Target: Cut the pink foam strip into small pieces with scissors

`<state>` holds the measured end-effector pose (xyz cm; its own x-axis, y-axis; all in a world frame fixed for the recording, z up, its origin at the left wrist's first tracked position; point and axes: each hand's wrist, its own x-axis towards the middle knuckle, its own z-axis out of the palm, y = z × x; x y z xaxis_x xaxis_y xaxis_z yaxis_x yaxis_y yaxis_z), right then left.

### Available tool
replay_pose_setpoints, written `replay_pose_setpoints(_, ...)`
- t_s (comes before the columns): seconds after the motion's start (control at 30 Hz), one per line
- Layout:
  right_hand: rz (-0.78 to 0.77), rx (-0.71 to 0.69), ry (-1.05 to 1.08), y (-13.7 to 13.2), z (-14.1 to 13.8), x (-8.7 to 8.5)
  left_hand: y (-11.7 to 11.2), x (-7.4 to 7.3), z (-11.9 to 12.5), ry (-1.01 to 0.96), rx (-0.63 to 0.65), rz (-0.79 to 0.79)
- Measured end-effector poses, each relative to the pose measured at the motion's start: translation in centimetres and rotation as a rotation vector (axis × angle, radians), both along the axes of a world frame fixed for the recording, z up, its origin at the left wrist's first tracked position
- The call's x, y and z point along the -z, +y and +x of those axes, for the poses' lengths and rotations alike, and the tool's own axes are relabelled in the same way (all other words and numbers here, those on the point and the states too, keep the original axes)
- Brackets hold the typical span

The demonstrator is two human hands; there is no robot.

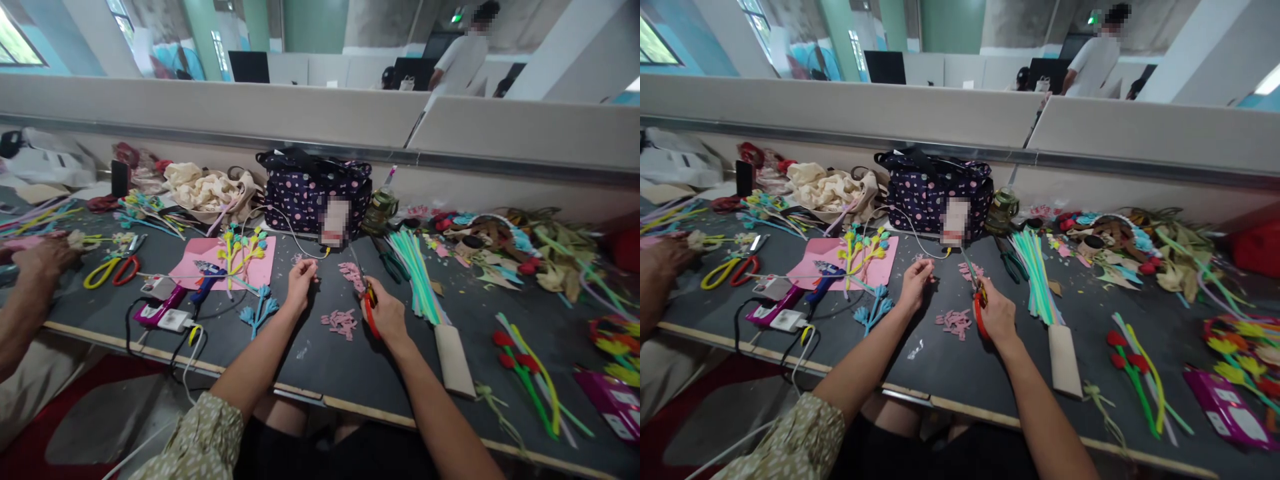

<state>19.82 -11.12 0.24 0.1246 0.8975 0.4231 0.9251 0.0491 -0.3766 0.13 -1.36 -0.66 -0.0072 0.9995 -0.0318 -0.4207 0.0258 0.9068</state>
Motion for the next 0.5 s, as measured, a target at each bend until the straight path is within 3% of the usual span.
replay_pose_setpoints(0.2,-0.071,0.012,-0.045,0.27,-0.03,0.70,0.05,-0.10,-0.02,-0.036,0.000,-0.032)
replay_pose_setpoints(0.5,-0.165,0.057,-0.099,0.07,-0.19,-0.28,-0.18,-0.12,0.06,-0.041,0.029,-0.028)
